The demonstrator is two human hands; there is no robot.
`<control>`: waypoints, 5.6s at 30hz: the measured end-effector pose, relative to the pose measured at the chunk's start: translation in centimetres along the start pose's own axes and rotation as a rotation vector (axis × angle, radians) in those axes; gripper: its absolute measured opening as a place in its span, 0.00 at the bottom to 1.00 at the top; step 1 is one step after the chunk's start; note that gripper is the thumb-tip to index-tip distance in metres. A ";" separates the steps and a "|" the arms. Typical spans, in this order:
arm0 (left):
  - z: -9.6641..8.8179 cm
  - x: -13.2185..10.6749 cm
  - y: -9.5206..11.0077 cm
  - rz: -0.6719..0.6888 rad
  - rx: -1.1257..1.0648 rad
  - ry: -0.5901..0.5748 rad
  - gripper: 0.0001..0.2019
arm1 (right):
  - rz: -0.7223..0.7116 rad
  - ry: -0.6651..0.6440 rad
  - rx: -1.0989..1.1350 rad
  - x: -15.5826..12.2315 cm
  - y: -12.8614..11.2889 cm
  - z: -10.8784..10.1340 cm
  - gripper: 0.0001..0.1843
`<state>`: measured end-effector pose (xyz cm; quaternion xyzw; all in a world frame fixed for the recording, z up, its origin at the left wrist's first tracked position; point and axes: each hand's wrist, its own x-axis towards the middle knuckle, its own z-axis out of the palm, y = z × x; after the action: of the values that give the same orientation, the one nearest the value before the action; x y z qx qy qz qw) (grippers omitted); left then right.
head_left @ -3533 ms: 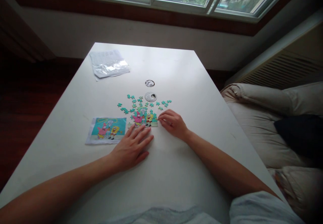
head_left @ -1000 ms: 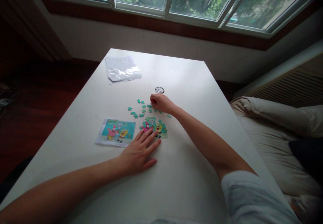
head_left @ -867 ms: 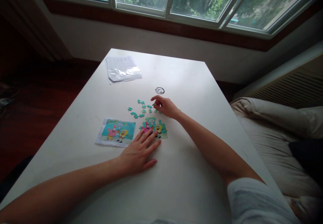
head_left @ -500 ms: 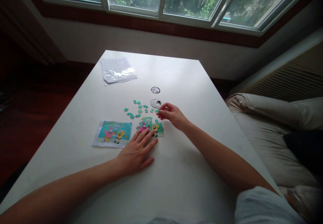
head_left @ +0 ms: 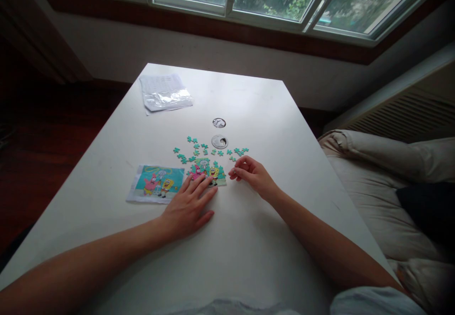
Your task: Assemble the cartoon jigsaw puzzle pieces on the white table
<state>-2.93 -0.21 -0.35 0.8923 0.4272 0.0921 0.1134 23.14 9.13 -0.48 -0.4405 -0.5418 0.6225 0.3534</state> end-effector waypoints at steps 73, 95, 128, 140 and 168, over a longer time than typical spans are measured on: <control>-0.1 0.0 -0.4 0.062 0.003 0.035 0.25 | -0.466 -0.143 -1.017 -1.4 -0.1 0.8 0.06; 0.0 -0.3 0.4 0.273 0.006 0.096 0.23 | -0.611 -0.201 -0.940 3.0 -2.8 3.8 0.05; -0.1 -0.5 0.5 0.287 -0.017 -0.005 0.21 | -0.660 -0.463 -1.258 12.4 -3.2 8.0 0.08; -0.1 -0.6 0.9 0.224 -0.002 -0.020 0.23 | -0.539 -0.367 -0.664 10.5 -3.0 4.9 0.03; -0.2 -0.6 0.9 0.211 0.010 -0.006 0.24 | -0.312 -0.194 -0.749 0.5 -1.1 -1.2 0.07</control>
<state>-2.74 -1.21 0.03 0.9331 0.3309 0.0991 0.0999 24.09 10.17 0.47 -0.3906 -0.8218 0.3598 0.2063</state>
